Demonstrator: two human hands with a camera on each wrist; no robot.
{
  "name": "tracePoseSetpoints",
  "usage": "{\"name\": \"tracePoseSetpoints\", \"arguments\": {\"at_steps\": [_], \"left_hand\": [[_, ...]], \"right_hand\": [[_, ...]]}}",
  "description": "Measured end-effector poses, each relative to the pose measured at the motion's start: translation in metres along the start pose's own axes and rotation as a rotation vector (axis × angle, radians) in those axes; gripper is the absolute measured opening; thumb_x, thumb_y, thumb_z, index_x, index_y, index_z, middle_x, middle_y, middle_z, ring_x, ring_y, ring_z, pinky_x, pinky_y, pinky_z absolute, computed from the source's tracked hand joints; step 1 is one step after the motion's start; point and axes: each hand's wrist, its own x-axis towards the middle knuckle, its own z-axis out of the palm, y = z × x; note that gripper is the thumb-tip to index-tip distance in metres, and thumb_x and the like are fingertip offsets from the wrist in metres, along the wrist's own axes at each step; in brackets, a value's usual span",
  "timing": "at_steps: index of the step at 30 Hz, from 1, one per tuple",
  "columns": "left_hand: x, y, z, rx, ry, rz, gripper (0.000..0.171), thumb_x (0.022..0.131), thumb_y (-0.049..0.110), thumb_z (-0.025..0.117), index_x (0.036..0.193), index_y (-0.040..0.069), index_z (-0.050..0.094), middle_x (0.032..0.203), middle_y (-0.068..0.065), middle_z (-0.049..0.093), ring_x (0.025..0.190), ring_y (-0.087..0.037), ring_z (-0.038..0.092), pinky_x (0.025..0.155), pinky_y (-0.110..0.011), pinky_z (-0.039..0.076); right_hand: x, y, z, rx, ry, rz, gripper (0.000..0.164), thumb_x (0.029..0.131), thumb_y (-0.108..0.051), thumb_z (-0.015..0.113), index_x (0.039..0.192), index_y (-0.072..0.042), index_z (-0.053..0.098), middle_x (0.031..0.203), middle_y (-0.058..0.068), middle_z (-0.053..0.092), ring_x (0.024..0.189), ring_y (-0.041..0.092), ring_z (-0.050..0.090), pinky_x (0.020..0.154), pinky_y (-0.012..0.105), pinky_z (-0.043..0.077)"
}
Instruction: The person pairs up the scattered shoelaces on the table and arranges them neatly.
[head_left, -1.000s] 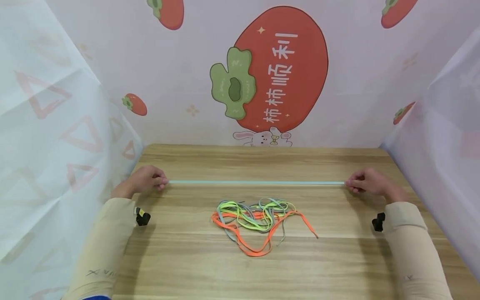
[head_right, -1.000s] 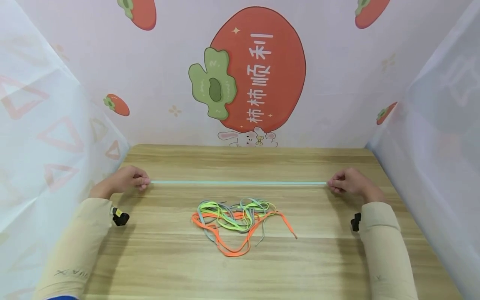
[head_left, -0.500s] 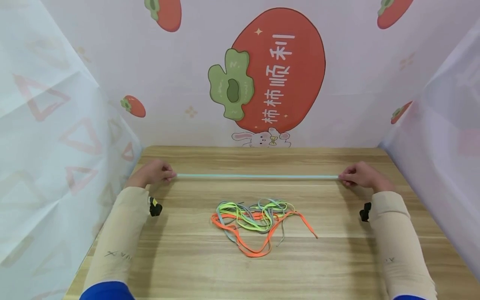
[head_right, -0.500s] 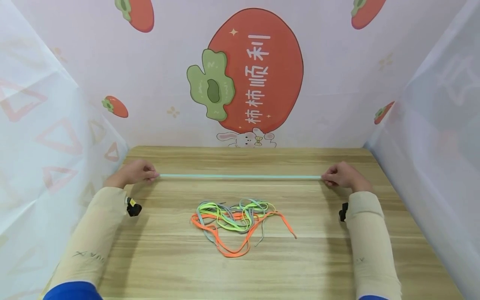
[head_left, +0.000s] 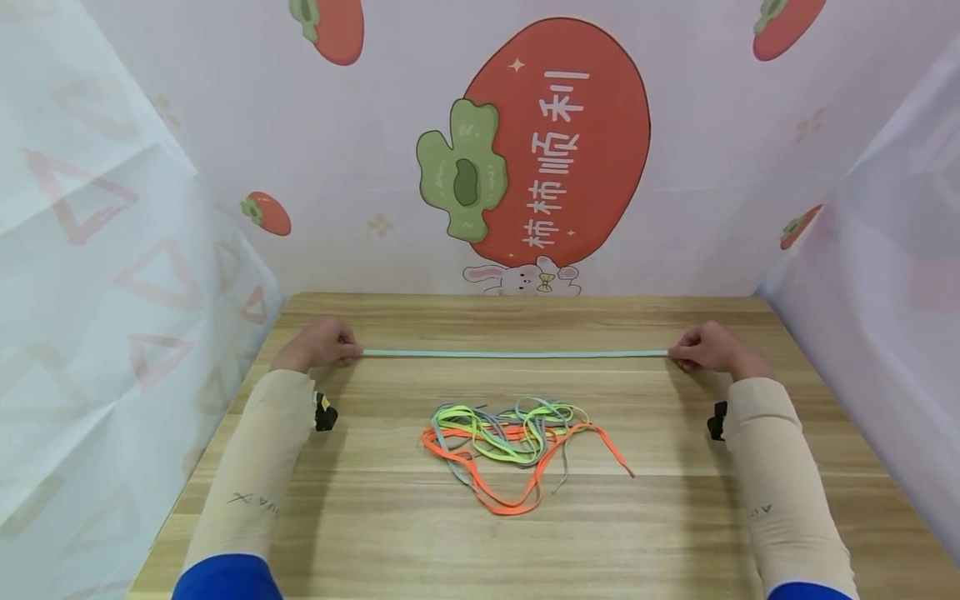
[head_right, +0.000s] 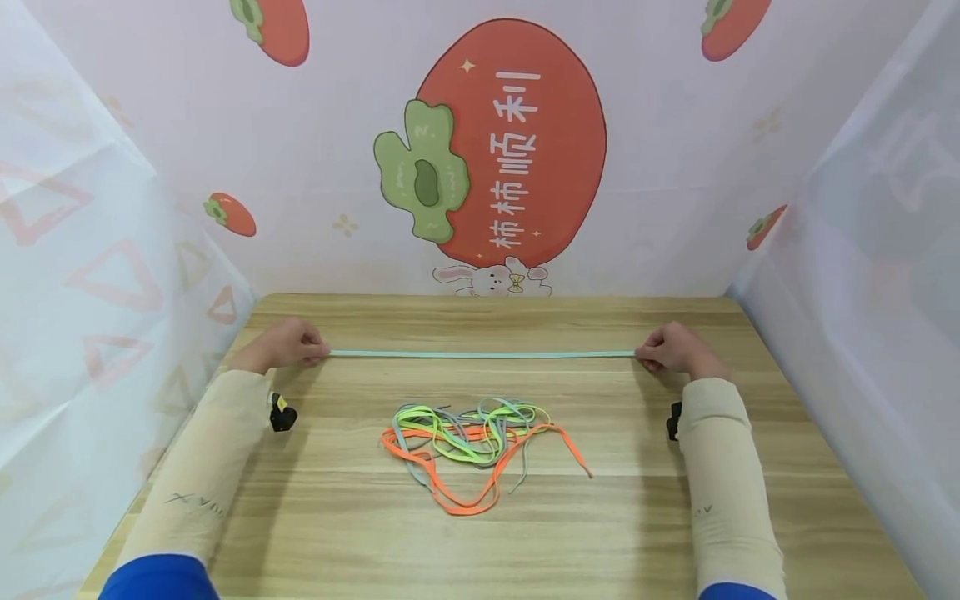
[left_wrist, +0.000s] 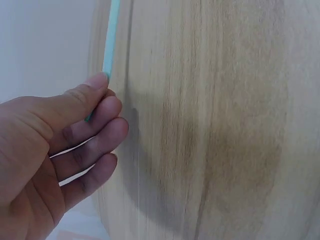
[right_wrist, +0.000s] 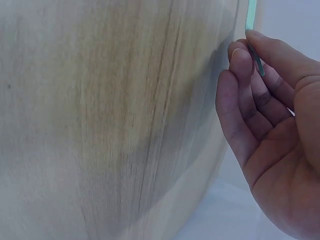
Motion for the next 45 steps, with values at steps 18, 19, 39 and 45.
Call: {"name": "tracePoseSetpoints", "arguments": {"at_steps": [18, 19, 39, 45], "left_hand": [[0.004, 0.007, 0.006, 0.028, 0.013, -0.06, 0.024, 0.098, 0.019, 0.076, 0.079, 0.005, 0.073, 0.077, -0.003, 0.067, 0.073, -0.018, 0.051, 0.071, -0.033, 0.042], [0.003, 0.008, 0.006, 0.033, 0.018, -0.069, 0.023, 0.098, 0.02, 0.076, 0.08, 0.006, 0.074, 0.08, -0.004, 0.067, 0.075, -0.019, 0.052, 0.072, -0.034, 0.043], [-0.016, 0.005, -0.003, 0.1, 0.01, -0.072, 0.054, 0.098, 0.023, 0.074, 0.058, 0.018, 0.038, 0.056, 0.007, 0.026, 0.054, -0.011, 0.025, 0.056, -0.03, 0.03], [-0.028, 0.023, -0.01, 0.134, 0.03, -0.006, 0.03, 0.099, 0.021, 0.072, 0.074, 0.006, 0.066, 0.062, 0.004, 0.044, 0.06, -0.014, 0.039, 0.063, -0.032, 0.036]], "right_hand": [[0.001, -0.006, 0.001, -0.038, -0.005, 0.048, 0.028, 0.101, -0.026, 0.072, 0.094, 0.001, 0.076, 0.077, 0.002, 0.074, 0.073, 0.012, 0.066, 0.07, 0.027, 0.05], [0.001, -0.006, 0.001, -0.042, 0.0, 0.05, 0.028, 0.101, -0.026, 0.072, 0.094, 0.001, 0.076, 0.078, 0.002, 0.074, 0.073, 0.012, 0.066, 0.07, 0.027, 0.049], [-0.02, -0.012, -0.021, -0.146, -0.039, 0.002, 0.027, 0.1, -0.027, 0.071, 0.095, -0.001, 0.077, 0.078, 0.005, 0.071, 0.075, 0.016, 0.061, 0.07, 0.031, 0.048], [-0.025, -0.042, -0.02, -0.256, -0.042, -0.079, 0.027, 0.101, -0.029, 0.07, 0.105, -0.004, 0.078, 0.093, 0.008, 0.077, 0.085, 0.02, 0.067, 0.075, 0.04, 0.054]]}}
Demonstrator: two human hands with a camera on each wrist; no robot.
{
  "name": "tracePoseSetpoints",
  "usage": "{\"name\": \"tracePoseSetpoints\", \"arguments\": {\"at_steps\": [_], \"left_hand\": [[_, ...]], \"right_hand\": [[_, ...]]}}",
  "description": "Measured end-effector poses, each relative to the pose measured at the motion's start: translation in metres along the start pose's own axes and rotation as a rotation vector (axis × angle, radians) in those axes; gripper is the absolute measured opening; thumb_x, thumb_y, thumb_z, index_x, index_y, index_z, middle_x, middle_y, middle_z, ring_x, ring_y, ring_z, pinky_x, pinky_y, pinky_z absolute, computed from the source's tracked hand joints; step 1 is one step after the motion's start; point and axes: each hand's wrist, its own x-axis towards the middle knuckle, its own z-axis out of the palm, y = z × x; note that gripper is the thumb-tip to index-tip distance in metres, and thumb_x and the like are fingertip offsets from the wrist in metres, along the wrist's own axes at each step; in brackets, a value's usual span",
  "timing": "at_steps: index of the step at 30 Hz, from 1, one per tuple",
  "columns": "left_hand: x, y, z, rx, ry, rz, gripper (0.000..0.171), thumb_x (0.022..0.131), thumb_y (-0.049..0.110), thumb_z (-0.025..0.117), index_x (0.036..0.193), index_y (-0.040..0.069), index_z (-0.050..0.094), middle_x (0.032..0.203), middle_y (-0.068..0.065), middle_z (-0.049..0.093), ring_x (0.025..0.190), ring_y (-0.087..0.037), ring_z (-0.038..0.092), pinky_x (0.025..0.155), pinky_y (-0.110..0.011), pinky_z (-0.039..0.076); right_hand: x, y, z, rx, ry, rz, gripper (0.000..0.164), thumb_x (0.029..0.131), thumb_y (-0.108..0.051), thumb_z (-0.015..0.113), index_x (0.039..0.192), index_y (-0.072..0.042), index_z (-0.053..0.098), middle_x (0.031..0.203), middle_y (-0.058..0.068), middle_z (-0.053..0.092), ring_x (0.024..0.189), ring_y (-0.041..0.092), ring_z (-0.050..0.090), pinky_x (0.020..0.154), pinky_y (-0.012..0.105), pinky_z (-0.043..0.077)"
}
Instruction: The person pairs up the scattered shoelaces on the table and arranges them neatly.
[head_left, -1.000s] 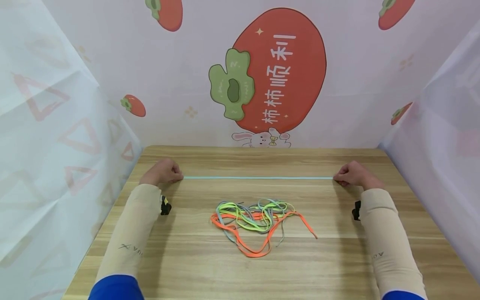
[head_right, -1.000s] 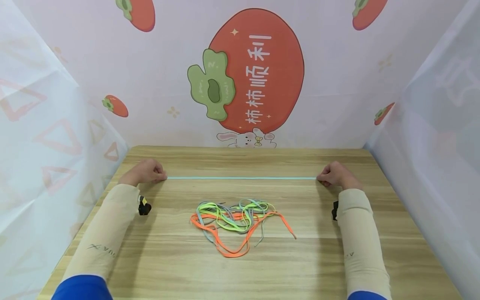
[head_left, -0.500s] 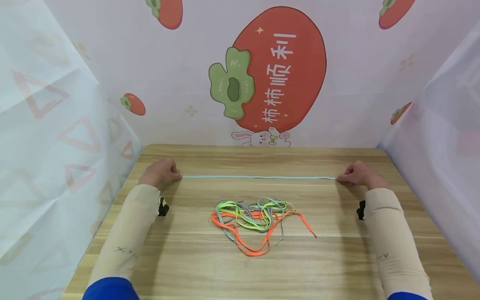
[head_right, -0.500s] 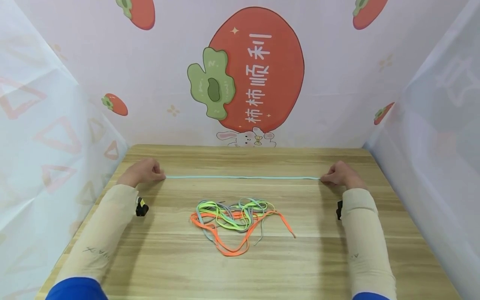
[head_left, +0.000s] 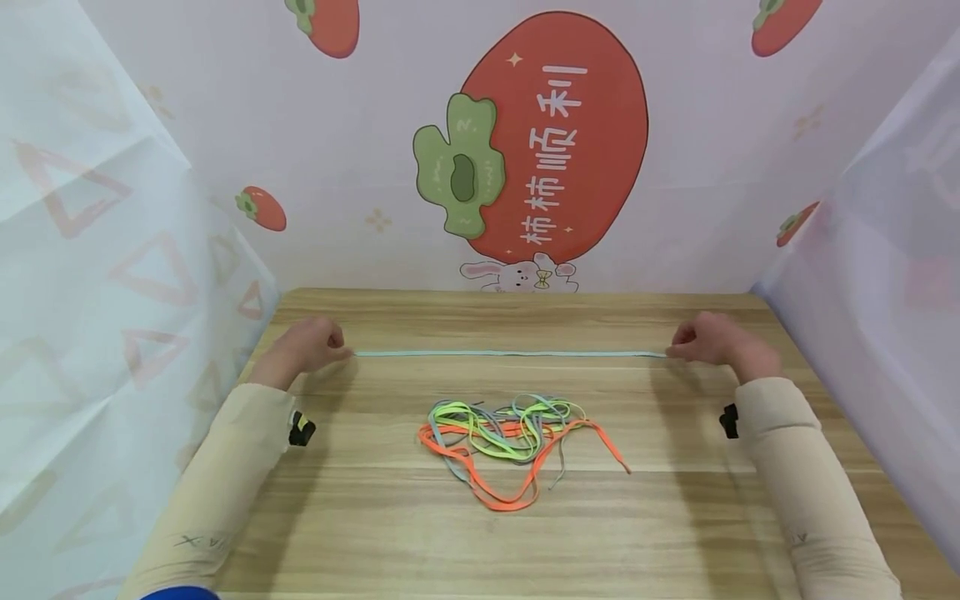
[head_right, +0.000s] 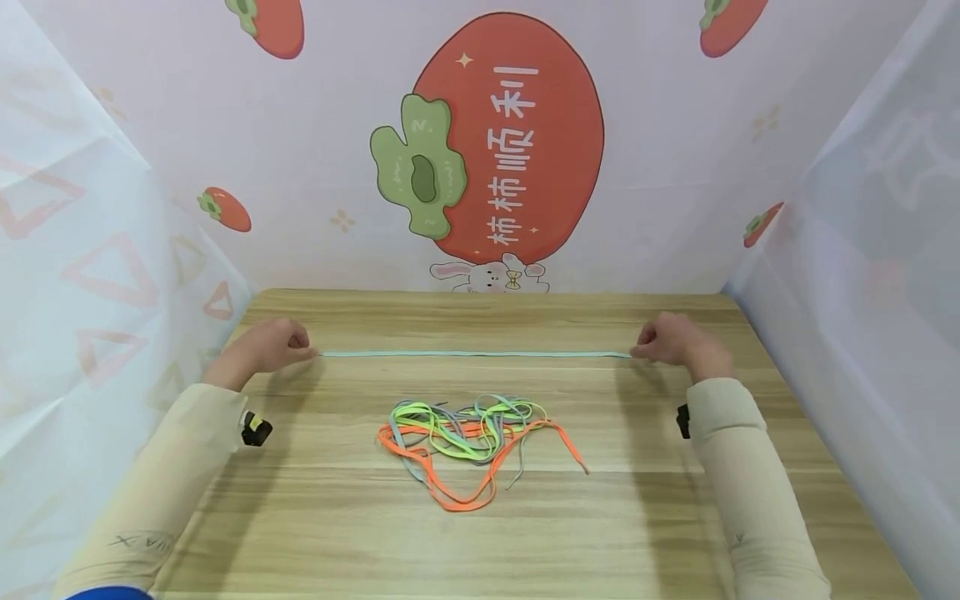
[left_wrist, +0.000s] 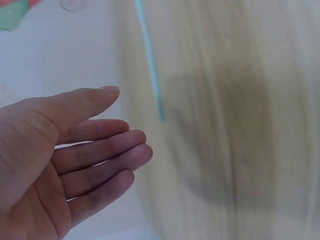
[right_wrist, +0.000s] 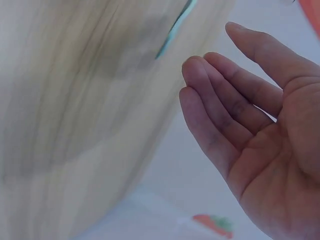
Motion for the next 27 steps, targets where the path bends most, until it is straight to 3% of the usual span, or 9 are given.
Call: {"name": "tracePoseSetpoints", "arguments": {"at_steps": [5, 8, 14, 22, 27], "left_hand": [[-0.007, 0.018, 0.001, 0.012, 0.075, 0.101, 0.018, 0.099, 0.02, 0.074, 0.093, 0.003, 0.077, 0.08, -0.004, 0.072, 0.074, -0.019, 0.064, 0.074, -0.042, 0.054], [-0.01, 0.032, 0.005, -0.008, 0.109, 0.16, 0.019, 0.098, 0.02, 0.075, 0.1, 0.001, 0.079, 0.093, -0.01, 0.08, 0.087, -0.025, 0.075, 0.084, -0.049, 0.06], [-0.014, 0.059, 0.012, -0.109, 0.126, 0.217, 0.024, 0.1, 0.02, 0.074, 0.11, -0.001, 0.078, 0.1, -0.012, 0.08, 0.092, -0.025, 0.076, 0.087, -0.048, 0.061], [-0.009, 0.103, 0.025, -0.213, 0.06, 0.255, 0.025, 0.101, 0.023, 0.074, 0.115, 0.003, 0.077, 0.104, -0.006, 0.08, 0.095, -0.019, 0.074, 0.088, -0.043, 0.062], [0.0, 0.125, 0.041, -0.266, 0.038, 0.358, 0.018, 0.099, 0.019, 0.075, 0.109, 0.004, 0.078, 0.099, -0.005, 0.08, 0.091, -0.015, 0.075, 0.084, -0.036, 0.062]], "right_hand": [[0.005, -0.034, 0.005, -0.033, -0.011, -0.082, 0.026, 0.101, -0.028, 0.073, 0.111, -0.004, 0.077, 0.105, 0.011, 0.075, 0.093, 0.024, 0.069, 0.081, 0.047, 0.057], [0.009, -0.055, 0.01, -0.047, -0.027, -0.111, 0.027, 0.1, -0.028, 0.075, 0.114, -0.005, 0.077, 0.109, 0.01, 0.075, 0.097, 0.024, 0.069, 0.085, 0.047, 0.058], [0.018, -0.097, 0.026, -0.04, -0.026, -0.218, 0.021, 0.098, -0.023, 0.077, 0.111, -0.007, 0.077, 0.103, 0.004, 0.075, 0.092, 0.018, 0.067, 0.086, 0.042, 0.058], [0.026, -0.149, 0.046, 0.008, -0.078, -0.357, 0.021, 0.098, -0.02, 0.077, 0.113, -0.005, 0.077, 0.099, 0.001, 0.075, 0.086, 0.012, 0.065, 0.084, 0.035, 0.059], [0.034, -0.175, 0.06, 0.018, -0.11, -0.41, 0.016, 0.099, -0.019, 0.075, 0.11, -0.009, 0.078, 0.095, -0.002, 0.073, 0.082, 0.012, 0.061, 0.081, 0.03, 0.056]]}}
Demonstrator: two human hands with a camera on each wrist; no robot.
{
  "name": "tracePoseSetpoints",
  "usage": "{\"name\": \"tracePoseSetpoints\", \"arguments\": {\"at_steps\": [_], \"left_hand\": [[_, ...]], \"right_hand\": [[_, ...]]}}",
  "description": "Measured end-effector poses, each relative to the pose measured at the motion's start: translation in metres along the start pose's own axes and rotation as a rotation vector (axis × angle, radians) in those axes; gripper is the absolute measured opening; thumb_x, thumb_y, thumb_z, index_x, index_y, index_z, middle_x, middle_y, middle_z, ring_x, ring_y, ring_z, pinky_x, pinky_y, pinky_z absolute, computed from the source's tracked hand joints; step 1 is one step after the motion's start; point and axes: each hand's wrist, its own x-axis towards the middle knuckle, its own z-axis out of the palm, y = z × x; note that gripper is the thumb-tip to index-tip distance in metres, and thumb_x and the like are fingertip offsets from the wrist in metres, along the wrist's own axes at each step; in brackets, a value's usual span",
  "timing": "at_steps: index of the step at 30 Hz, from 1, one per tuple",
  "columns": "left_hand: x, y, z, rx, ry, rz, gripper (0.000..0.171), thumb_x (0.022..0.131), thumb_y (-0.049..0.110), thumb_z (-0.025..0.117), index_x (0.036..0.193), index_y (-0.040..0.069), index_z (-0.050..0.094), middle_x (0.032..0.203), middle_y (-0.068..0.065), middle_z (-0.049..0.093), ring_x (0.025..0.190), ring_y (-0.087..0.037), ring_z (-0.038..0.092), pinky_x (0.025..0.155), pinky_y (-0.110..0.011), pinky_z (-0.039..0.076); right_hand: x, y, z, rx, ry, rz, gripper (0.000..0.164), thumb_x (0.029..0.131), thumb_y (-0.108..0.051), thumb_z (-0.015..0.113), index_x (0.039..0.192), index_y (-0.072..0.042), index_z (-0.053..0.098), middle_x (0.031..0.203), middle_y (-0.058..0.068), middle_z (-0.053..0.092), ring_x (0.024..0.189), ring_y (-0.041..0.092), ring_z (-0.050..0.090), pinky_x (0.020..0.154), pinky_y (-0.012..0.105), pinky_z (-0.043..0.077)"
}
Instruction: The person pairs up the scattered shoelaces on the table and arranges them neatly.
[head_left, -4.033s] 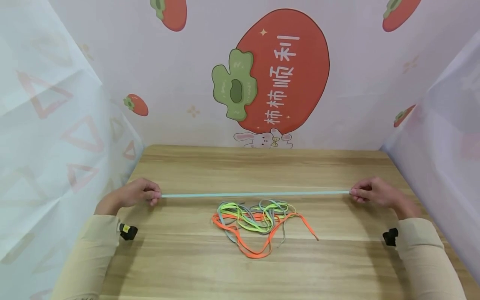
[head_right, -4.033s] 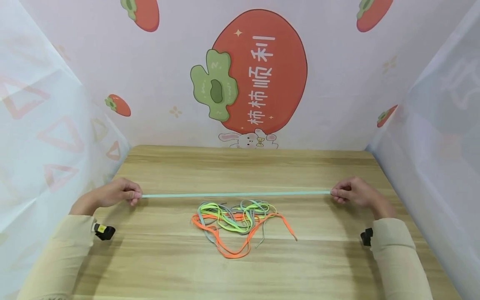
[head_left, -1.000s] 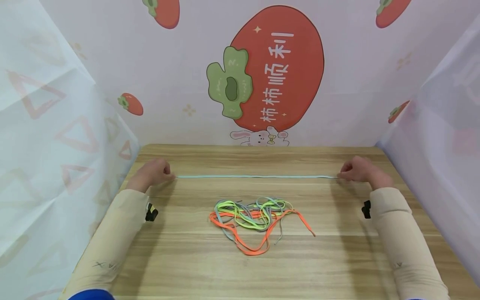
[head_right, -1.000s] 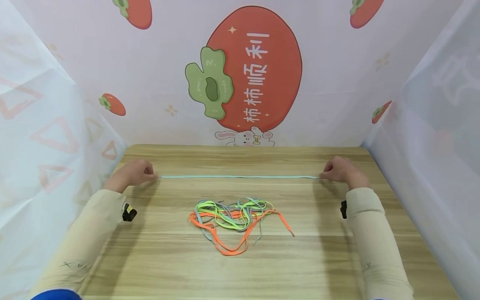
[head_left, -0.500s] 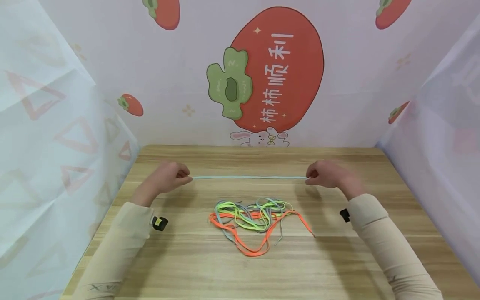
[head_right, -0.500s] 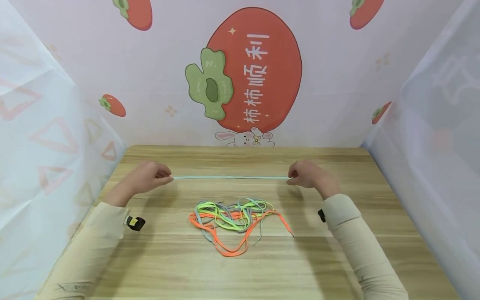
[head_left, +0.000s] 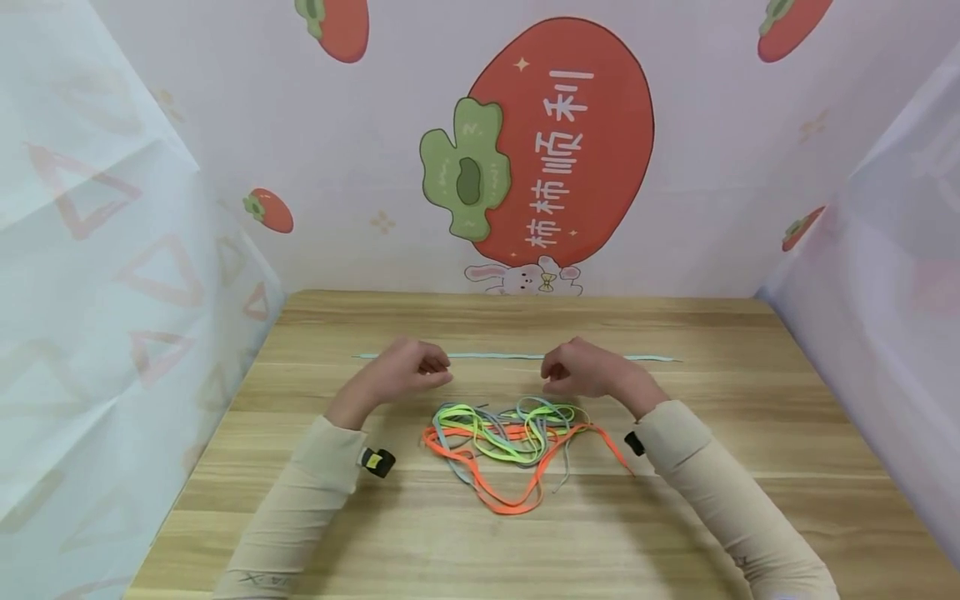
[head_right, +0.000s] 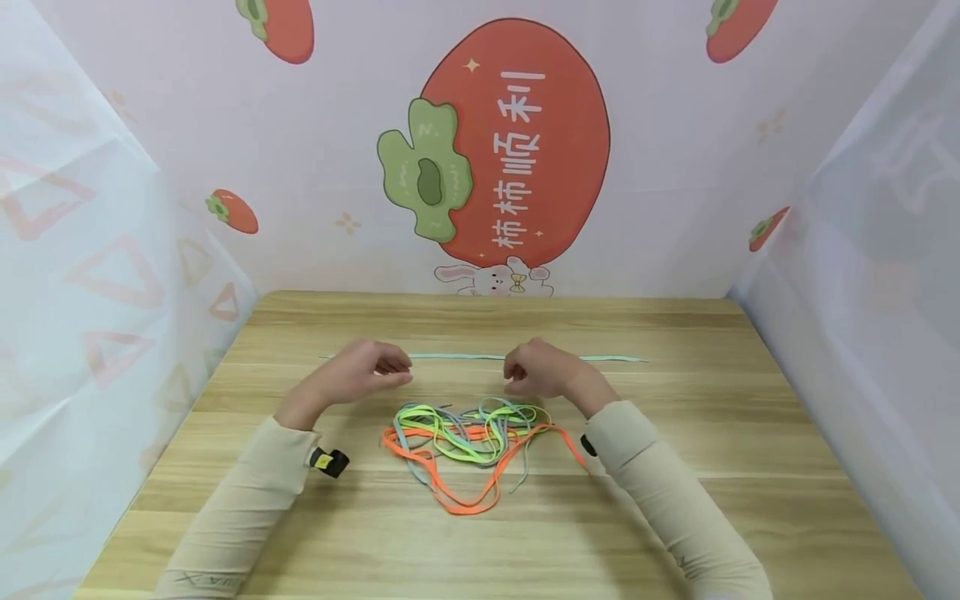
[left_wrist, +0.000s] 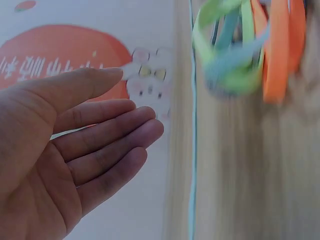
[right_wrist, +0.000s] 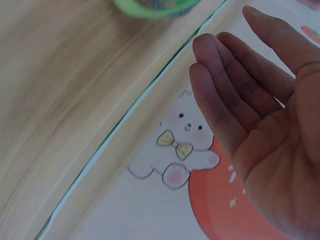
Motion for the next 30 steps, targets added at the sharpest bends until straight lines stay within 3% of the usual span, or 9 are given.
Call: {"name": "tracePoseSetpoints", "arguments": {"at_steps": [6, 13, 17, 24, 30], "left_hand": [[0.016, 0.012, 0.021, -0.058, -0.047, 0.058, 0.015, 0.1, 0.018, 0.075, 0.107, 0.005, 0.079, 0.098, -0.003, 0.081, 0.09, -0.012, 0.075, 0.083, -0.03, 0.062], [0.034, 0.022, 0.043, -0.121, -0.109, 0.056, 0.017, 0.101, 0.018, 0.073, 0.111, 0.004, 0.078, 0.101, -0.004, 0.081, 0.092, -0.012, 0.076, 0.083, -0.027, 0.061], [0.039, 0.026, 0.054, -0.139, -0.136, 0.05, 0.019, 0.101, 0.017, 0.072, 0.112, 0.002, 0.078, 0.102, -0.006, 0.081, 0.091, -0.013, 0.077, 0.087, -0.03, 0.061], [0.043, 0.027, 0.07, -0.215, -0.113, 0.072, 0.018, 0.102, 0.023, 0.073, 0.112, 0.01, 0.079, 0.103, -0.003, 0.081, 0.09, -0.01, 0.076, 0.08, -0.023, 0.06], [0.046, 0.032, 0.076, -0.306, -0.077, 0.085, 0.017, 0.103, 0.021, 0.072, 0.112, 0.009, 0.079, 0.102, -0.005, 0.082, 0.087, -0.009, 0.076, 0.076, -0.024, 0.06]], "right_hand": [[0.015, -0.015, 0.015, -0.016, -0.029, -0.051, 0.013, 0.097, -0.022, 0.078, 0.104, -0.011, 0.079, 0.091, -0.004, 0.071, 0.079, 0.01, 0.059, 0.077, 0.027, 0.054], [0.025, -0.023, 0.029, -0.016, -0.042, -0.111, 0.002, 0.098, -0.015, 0.077, 0.098, -0.013, 0.079, 0.088, -0.007, 0.071, 0.076, 0.007, 0.059, 0.076, 0.026, 0.054], [0.026, -0.023, 0.034, -0.018, -0.005, -0.151, 0.006, 0.1, -0.013, 0.074, 0.097, -0.015, 0.079, 0.087, -0.007, 0.073, 0.073, 0.004, 0.06, 0.075, 0.024, 0.054], [0.02, -0.03, 0.028, 0.1, 0.062, -0.168, 0.009, 0.101, -0.012, 0.073, 0.099, -0.011, 0.082, 0.088, -0.001, 0.077, 0.072, 0.005, 0.064, 0.071, 0.023, 0.057], [0.019, -0.033, 0.023, 0.123, 0.094, -0.154, 0.01, 0.101, -0.018, 0.074, 0.098, -0.012, 0.082, 0.084, -0.002, 0.078, 0.066, 0.006, 0.065, 0.065, 0.022, 0.055]]}}
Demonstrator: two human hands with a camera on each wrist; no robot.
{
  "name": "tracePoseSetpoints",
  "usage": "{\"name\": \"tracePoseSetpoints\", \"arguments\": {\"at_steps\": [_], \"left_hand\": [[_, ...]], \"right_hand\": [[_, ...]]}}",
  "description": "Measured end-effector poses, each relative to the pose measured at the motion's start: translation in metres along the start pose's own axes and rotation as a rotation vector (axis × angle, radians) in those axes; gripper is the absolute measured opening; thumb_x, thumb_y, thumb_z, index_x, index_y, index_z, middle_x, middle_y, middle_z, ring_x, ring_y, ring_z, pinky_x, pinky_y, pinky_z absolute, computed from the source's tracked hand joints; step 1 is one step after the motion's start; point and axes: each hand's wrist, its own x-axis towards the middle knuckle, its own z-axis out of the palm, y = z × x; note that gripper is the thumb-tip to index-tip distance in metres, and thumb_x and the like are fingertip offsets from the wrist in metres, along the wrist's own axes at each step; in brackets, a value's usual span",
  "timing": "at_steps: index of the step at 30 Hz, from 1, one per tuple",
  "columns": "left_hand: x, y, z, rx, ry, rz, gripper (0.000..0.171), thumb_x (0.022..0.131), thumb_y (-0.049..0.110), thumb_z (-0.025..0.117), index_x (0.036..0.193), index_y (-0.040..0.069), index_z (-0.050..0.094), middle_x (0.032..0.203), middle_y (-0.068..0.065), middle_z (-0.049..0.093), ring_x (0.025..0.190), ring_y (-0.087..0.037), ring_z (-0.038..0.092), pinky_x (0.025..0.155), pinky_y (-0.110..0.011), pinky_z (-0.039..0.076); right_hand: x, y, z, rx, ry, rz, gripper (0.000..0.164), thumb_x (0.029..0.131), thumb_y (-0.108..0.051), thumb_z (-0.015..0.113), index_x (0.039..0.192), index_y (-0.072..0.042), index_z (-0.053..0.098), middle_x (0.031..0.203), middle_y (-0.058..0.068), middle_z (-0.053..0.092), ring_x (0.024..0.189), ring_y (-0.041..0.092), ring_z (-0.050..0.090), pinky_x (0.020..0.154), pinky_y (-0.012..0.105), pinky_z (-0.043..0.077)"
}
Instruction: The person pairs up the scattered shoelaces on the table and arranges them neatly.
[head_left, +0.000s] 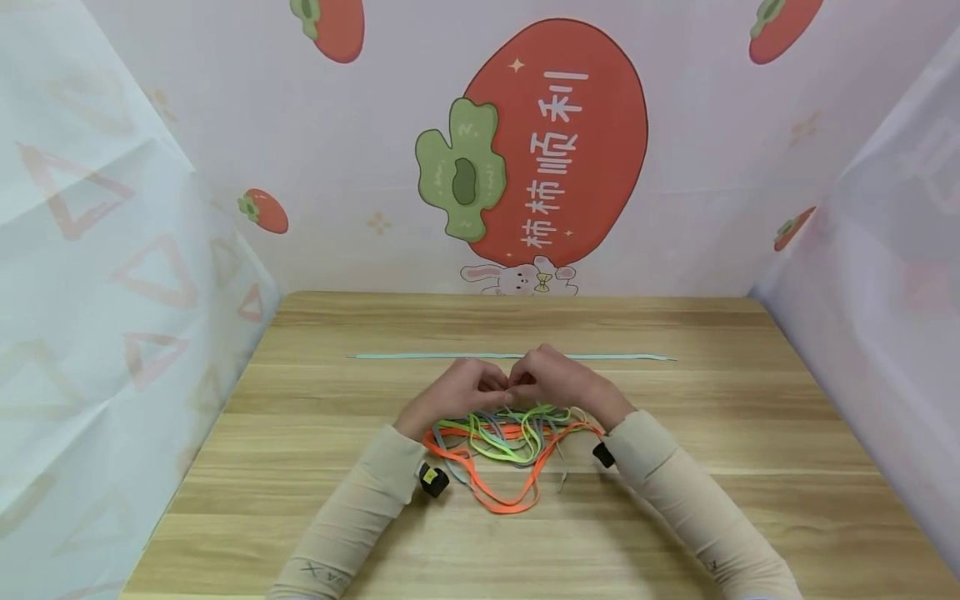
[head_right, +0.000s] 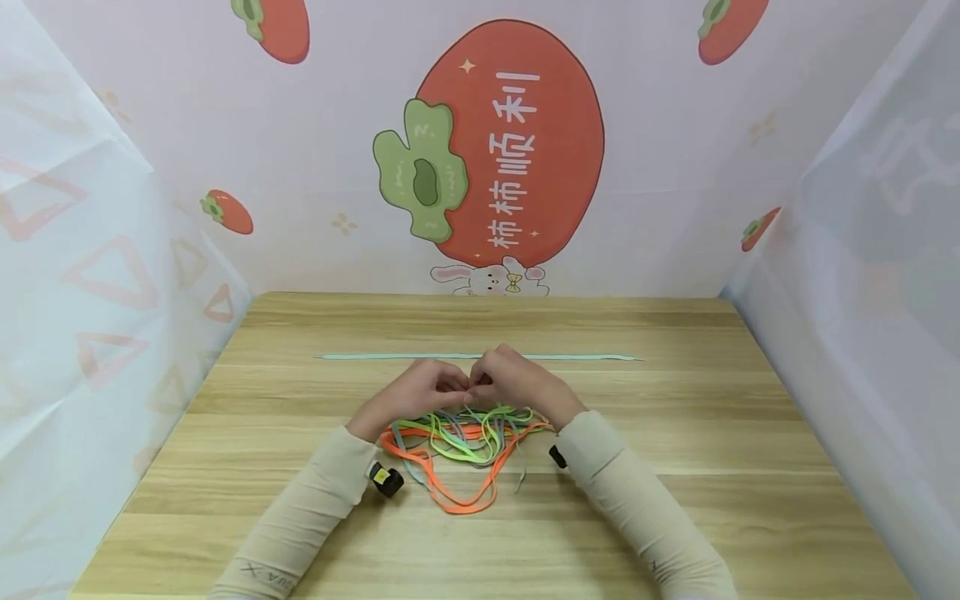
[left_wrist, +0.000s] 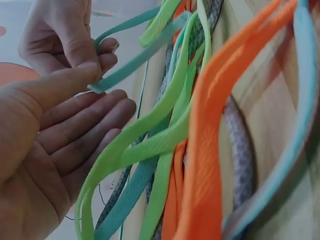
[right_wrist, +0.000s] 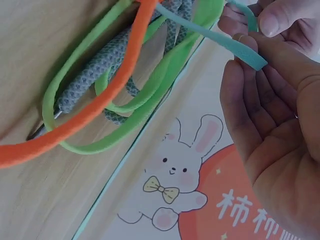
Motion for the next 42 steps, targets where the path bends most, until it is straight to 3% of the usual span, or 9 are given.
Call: {"name": "tracePoseSetpoints", "arguments": {"at_steps": [8, 16, 24, 36, 42], "left_hand": [[-0.002, -0.001, 0.0, 0.001, 0.028, -0.014, 0.015, 0.104, 0.016, 0.068, 0.11, 0.01, 0.081, 0.099, -0.004, 0.081, 0.08, -0.017, 0.072, 0.07, -0.025, 0.056], [-0.006, -0.007, -0.006, 0.003, -0.008, 0.002, 0.015, 0.105, 0.016, 0.068, 0.105, 0.012, 0.082, 0.094, 0.002, 0.08, 0.082, -0.008, 0.071, 0.077, -0.025, 0.057], [-0.012, -0.013, -0.017, -0.053, -0.067, -0.011, 0.018, 0.105, 0.014, 0.066, 0.101, 0.004, 0.081, 0.09, -0.006, 0.078, 0.08, -0.012, 0.073, 0.077, -0.027, 0.061], [-0.024, -0.022, -0.034, 0.03, -0.111, 0.004, 0.02, 0.106, 0.013, 0.064, 0.097, 0.007, 0.081, 0.088, -0.004, 0.078, 0.076, -0.006, 0.064, 0.073, -0.022, 0.053], [-0.032, -0.026, -0.043, 0.022, -0.127, -0.01, 0.019, 0.106, 0.011, 0.064, 0.096, 0.007, 0.08, 0.088, -0.005, 0.077, 0.076, -0.007, 0.06, 0.073, -0.022, 0.051]], "right_hand": [[-0.001, 0.005, -0.005, 0.0, -0.003, -0.012, 0.012, 0.102, -0.016, 0.072, 0.098, -0.011, 0.082, 0.084, 0.002, 0.078, 0.065, 0.004, 0.061, 0.063, 0.021, 0.054], [-0.008, 0.016, -0.011, 0.023, -0.035, -0.021, 0.015, 0.104, -0.018, 0.07, 0.095, -0.013, 0.08, 0.081, 0.001, 0.075, 0.065, 0.005, 0.059, 0.063, 0.023, 0.052], [-0.017, 0.028, -0.013, 0.115, -0.069, -0.038, 0.016, 0.105, -0.019, 0.068, 0.097, -0.011, 0.079, 0.081, 0.002, 0.075, 0.072, 0.016, 0.069, 0.067, 0.024, 0.057], [-0.027, 0.039, -0.017, 0.223, -0.106, -0.031, 0.02, 0.105, -0.017, 0.067, 0.097, -0.004, 0.078, 0.08, 0.004, 0.073, 0.071, 0.013, 0.065, 0.069, 0.03, 0.059], [-0.031, 0.043, -0.017, 0.298, -0.119, -0.008, 0.019, 0.105, -0.015, 0.066, 0.098, -0.002, 0.077, 0.083, 0.009, 0.074, 0.073, 0.02, 0.07, 0.071, 0.034, 0.062]]}}
